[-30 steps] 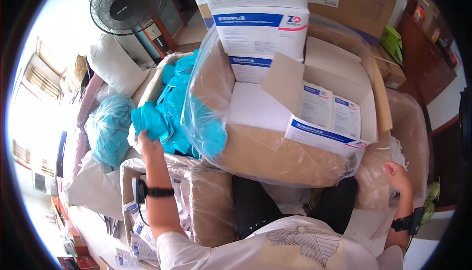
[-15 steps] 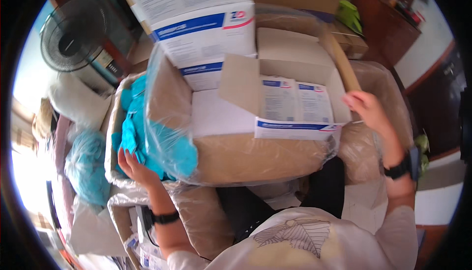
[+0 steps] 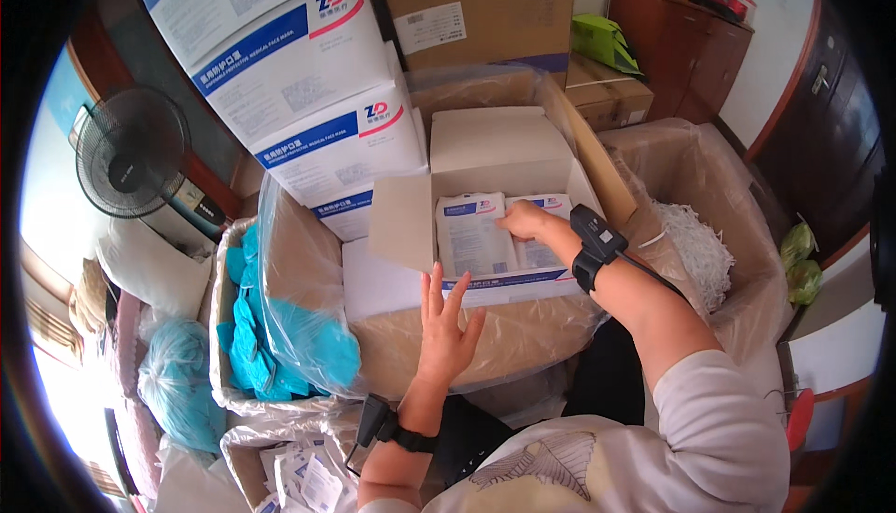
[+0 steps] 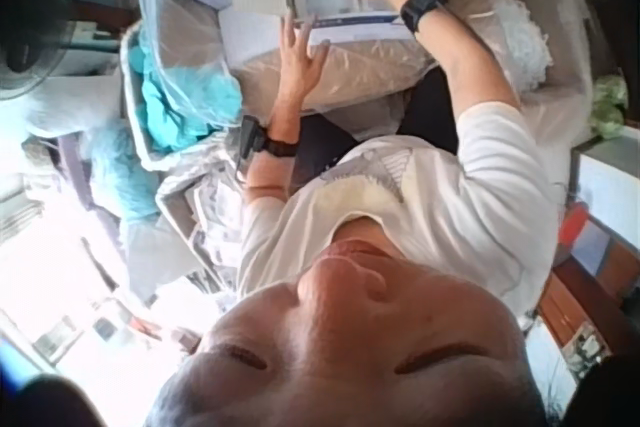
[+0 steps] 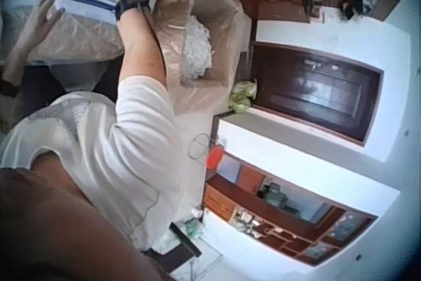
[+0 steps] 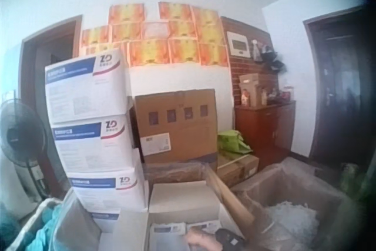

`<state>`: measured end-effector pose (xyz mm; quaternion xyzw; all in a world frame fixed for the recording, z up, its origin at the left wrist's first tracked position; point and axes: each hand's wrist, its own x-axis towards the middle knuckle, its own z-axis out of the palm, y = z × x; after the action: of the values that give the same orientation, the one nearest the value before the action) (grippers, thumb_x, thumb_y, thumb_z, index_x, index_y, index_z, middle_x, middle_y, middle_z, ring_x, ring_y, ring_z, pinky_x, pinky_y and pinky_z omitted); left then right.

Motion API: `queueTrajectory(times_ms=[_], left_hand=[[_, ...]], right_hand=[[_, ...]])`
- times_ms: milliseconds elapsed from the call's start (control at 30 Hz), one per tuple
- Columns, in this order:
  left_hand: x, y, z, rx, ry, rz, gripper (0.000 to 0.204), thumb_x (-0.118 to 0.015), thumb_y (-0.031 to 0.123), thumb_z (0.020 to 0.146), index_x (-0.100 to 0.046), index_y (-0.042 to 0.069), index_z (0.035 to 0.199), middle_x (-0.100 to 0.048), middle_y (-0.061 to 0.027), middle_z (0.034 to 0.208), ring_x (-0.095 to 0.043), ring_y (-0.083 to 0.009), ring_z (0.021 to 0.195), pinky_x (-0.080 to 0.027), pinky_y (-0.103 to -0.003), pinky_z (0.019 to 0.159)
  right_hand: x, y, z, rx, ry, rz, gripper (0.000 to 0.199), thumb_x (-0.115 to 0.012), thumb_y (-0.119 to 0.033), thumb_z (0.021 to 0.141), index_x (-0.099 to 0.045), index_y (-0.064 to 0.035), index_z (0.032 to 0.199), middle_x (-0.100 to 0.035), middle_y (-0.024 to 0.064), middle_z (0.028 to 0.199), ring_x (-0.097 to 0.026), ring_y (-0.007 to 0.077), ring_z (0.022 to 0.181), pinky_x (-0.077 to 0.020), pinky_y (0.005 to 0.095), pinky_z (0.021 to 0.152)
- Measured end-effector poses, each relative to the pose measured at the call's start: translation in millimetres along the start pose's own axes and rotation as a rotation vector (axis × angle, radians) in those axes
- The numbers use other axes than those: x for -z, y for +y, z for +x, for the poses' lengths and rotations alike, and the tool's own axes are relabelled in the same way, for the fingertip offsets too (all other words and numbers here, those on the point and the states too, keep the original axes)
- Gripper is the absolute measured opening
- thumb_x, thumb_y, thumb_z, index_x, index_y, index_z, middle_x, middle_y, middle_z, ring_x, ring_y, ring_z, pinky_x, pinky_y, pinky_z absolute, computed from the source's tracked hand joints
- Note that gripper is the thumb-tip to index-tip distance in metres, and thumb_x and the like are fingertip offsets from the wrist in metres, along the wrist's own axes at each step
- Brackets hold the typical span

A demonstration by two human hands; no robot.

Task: The person is unpacking medical masks from individual paper envelopes and inspecting or sorting them.

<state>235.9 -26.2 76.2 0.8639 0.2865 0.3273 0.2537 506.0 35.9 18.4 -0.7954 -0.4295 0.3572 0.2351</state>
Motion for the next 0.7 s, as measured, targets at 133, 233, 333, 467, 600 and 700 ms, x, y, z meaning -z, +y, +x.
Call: queueTrajectory(times_ms=[133, 233, 333, 467, 600, 700], left_hand=[[0, -3, -2, 0.009, -0.012, -0.012, 0.046, -0.06, 0.014, 0.078, -0.045, 0.01, 0.122, -0.018, -0.0214, 0.139, -0.017, -0.0448, 0.126, -0.023, -0.048, 0.1], [-3, 1, -2, 0.014, -0.012, -0.014, 0.046, -0.059, 0.014, 0.079, -0.045, 0.01, 0.122, -0.018, -0.0212, 0.139, -0.017, -0.0445, 0.126, -0.022, -0.048, 0.101], [-5, 4, -2, 0.007, 0.013, -0.035, 0.046, -0.059, 0.014, 0.079, -0.045, 0.01, 0.122, -0.019, -0.021, 0.139, -0.017, -0.044, 0.126, -0.022, -0.047, 0.101], [-7, -2, -5, 0.001, 0.048, -0.037, 0.044, -0.059, 0.015, 0.079, -0.046, 0.01, 0.122, -0.02, -0.0209, 0.139, -0.018, -0.043, 0.126, -0.023, -0.046, 0.101], [-9, -8, -3, 0.018, 0.064, -0.127, 0.037, -0.056, 0.015, 0.082, -0.05, 0.009, 0.118, -0.027, -0.0204, 0.136, -0.024, -0.0392, 0.126, -0.025, -0.043, 0.1], [12, -6, -3, 0.109, 0.168, -0.292, 0.032, -0.054, 0.015, 0.084, -0.053, 0.007, 0.115, -0.031, -0.0189, 0.135, -0.028, -0.034, 0.125, -0.027, -0.039, 0.1]], right_hand=[[2, -15, -22, 0.199, 0.251, -0.141, 0.027, -0.06, -0.023, 0.072, -0.062, -0.0005, 0.086, -0.061, 0.0203, 0.084, -0.058, 0.0332, 0.08, -0.0452, 0.0383, 0.072], [3, -16, -34, 0.306, 0.405, -0.187, 0.026, -0.06, -0.024, 0.073, -0.062, -0.0013, 0.085, -0.061, 0.0181, 0.084, -0.059, 0.0297, 0.073, -0.0453, 0.0352, 0.068], [5, -24, -43, 0.384, 0.445, -0.064, 0.029, -0.059, -0.023, 0.076, -0.058, -0.0005, 0.093, -0.06, 0.0149, 0.09, -0.059, 0.026, 0.075, -0.0463, 0.0345, 0.068], [0, -63, -75, 0.073, 0.05, 0.573, 0.033, -0.055, -0.022, 0.082, -0.05, 0.0002, 0.106, -0.058, 0.0091, 0.088, -0.057, 0.0182, 0.075, -0.0464, 0.034, 0.059], [10, -60, -77, 0.126, 0.192, 0.355, 0.029, -0.052, -0.023, 0.085, -0.051, 0.0004, 0.102, -0.058, 0.0088, 0.085, -0.055, 0.0159, 0.071, -0.0441, 0.0309, 0.058], [38, -65, -97, 0.347, 0.269, 0.45, 0.03, -0.051, -0.022, 0.086, -0.05, 0.0022, 0.104, -0.059, 0.0087, 0.088, -0.055, 0.0133, 0.078, -0.0448, 0.0287, 0.066]])
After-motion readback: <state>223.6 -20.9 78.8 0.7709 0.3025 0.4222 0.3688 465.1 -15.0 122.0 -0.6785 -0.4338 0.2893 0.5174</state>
